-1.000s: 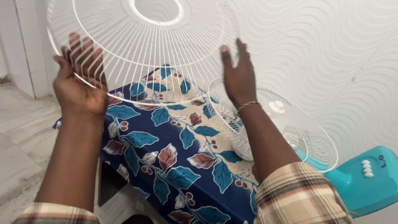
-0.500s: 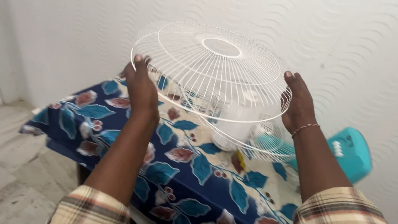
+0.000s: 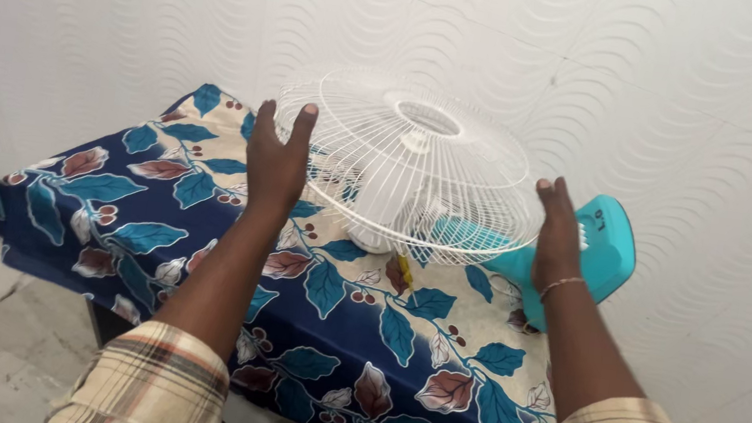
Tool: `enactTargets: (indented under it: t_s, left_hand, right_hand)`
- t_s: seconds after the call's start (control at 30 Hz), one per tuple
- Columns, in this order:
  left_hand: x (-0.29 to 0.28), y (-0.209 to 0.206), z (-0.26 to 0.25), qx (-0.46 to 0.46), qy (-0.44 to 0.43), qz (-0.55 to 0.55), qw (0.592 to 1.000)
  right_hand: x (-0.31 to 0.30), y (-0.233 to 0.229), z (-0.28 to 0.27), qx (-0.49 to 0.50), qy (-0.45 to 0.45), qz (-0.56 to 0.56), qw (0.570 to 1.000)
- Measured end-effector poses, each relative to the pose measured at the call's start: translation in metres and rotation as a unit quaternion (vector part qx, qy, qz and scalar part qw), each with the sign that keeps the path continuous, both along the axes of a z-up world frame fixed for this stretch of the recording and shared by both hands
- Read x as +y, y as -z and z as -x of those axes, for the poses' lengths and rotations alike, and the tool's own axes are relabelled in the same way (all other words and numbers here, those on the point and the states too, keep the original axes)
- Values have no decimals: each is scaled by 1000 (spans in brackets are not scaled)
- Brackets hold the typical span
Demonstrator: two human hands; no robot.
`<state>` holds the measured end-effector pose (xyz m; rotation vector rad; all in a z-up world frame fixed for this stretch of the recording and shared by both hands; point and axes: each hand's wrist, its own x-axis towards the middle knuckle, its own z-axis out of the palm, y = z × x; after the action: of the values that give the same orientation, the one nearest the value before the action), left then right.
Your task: The person assembles an electric fan by attaching the front grille to the motor housing, inserting the fan blade, securing it with a plastic nut, and then attaching the rear grille. The person uses hands to align and tighten components on a table.
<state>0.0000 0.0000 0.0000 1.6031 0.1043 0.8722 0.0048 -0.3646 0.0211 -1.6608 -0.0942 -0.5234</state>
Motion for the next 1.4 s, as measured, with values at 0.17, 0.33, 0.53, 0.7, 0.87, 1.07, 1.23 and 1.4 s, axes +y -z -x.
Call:
enactTargets:
  t_s: [0.17, 0.33, 0.53, 0.7, 0.87, 1.07, 1.23, 1.4]
  left_hand:
    - [-8, 10, -4, 7, -7, -9, 1000]
    - [-2, 3, -8, 16, -1, 23, 1000]
    - [8, 11, -12, 63, -3, 26, 998]
    - [7, 22, -20, 9, -36, -15, 999]
    - [7, 18, -20, 10, -23, 1, 1000]
    - [6, 13, -17, 21, -14, 15, 1000]
    - [9, 13, -22, 8, -1, 25, 1000]
    - [14, 9, -24, -2, 5, 41, 999]
  right_hand:
    - [-7, 24, -4, -19, 0, -34, 999]
    - [-5, 24, -19, -53, -5, -31, 998]
    - [2, 19, -34, -50, 18, -21, 998]
    - [4, 31, -39, -50, 28, -28, 998]
    - [3, 35, -46, -68, 31, -20, 997]
    - [4, 37, -44, -71, 34, -24, 997]
    - [6, 39, -45, -90, 37, -28, 995]
    - [7, 40, -48, -111, 31, -6, 993]
